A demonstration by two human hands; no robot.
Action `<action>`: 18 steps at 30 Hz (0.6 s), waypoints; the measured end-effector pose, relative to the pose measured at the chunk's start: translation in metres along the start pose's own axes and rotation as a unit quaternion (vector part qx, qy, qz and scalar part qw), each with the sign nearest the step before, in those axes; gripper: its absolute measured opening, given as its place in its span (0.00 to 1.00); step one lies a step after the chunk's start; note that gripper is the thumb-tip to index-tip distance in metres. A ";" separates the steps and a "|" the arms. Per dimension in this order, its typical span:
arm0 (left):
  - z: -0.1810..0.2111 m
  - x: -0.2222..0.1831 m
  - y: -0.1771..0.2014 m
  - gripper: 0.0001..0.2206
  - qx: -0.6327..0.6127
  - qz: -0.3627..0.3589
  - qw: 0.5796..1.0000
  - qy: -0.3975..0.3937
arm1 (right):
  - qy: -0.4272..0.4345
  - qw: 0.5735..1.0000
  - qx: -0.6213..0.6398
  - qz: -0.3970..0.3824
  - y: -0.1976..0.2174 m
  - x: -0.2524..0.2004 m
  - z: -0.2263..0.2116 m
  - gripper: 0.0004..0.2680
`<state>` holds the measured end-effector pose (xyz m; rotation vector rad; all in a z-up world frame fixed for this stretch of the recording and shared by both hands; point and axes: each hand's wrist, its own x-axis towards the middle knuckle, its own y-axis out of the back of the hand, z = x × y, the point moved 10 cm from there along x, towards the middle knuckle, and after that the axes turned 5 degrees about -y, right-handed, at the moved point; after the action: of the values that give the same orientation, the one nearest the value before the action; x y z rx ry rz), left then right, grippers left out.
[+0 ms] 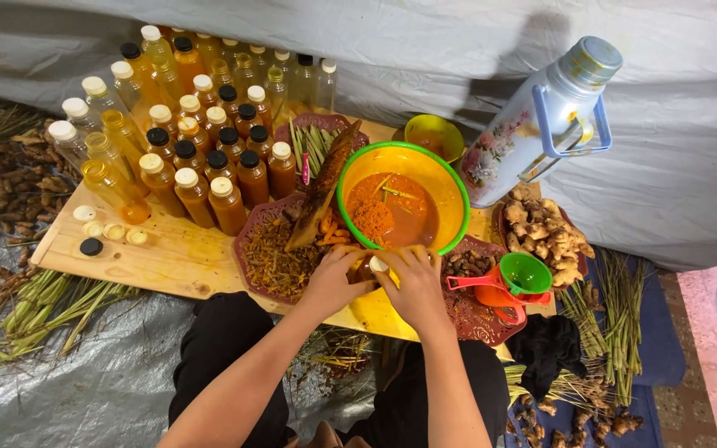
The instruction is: The person pours a red liquid from a large bowl into small plastic bottles using a red funnel. They place the filled bottles on a wooden board and repeat the process for several bottles.
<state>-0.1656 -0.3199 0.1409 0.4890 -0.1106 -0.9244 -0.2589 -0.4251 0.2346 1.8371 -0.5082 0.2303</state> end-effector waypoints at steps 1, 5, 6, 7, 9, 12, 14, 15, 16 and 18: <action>0.000 0.000 -0.001 0.35 0.000 0.000 1.000 -0.001 | 0.000 1.000 -0.001 0.001 -0.014 -0.002 0.008 0.11; 0.000 -0.001 -0.004 0.32 0.004 -0.006 1.000 0.008 | -0.051 0.997 -0.024 0.055 -0.025 -0.007 0.025 0.14; 0.001 -0.001 -0.003 0.32 0.007 -0.006 1.000 0.009 | -0.053 0.997 -0.025 0.060 -0.021 -0.006 0.021 0.14; 0.000 -0.001 -0.003 0.32 0.007 -0.006 1.000 0.009 | -0.053 0.997 -0.025 0.059 -0.015 -0.006 0.015 0.14; -0.002 -0.001 -0.005 0.32 0.012 -0.007 1.000 0.009 | -0.079 0.996 0.028 0.023 -0.010 -0.005 0.011 0.11; -0.005 0.001 -0.005 0.33 -0.001 -0.004 1.000 0.012 | -0.083 0.995 0.009 0.051 -0.020 -0.010 0.025 0.11; -0.007 0.001 -0.006 0.33 -0.003 -0.008 1.000 0.015 | -0.085 0.995 0.001 0.054 -0.023 -0.011 0.027 0.11; -0.007 0.001 -0.007 0.33 -0.004 -0.010 1.000 0.017 | -0.086 0.995 -0.008 0.057 -0.024 -0.011 0.027 0.11; -0.006 0.001 -0.006 0.33 -0.004 -0.010 1.000 0.016 | -0.085 0.995 -0.008 0.058 -0.018 -0.009 0.022 0.11; -0.004 0.000 -0.004 0.32 0.004 -0.005 1.000 0.012 | -0.085 0.995 0.023 0.046 -0.008 -0.008 0.011 0.11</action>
<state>-0.1676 -0.3203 0.1358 0.5090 -0.0907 -0.9270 -0.2631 -0.4312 0.2210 1.8905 -0.7120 0.1502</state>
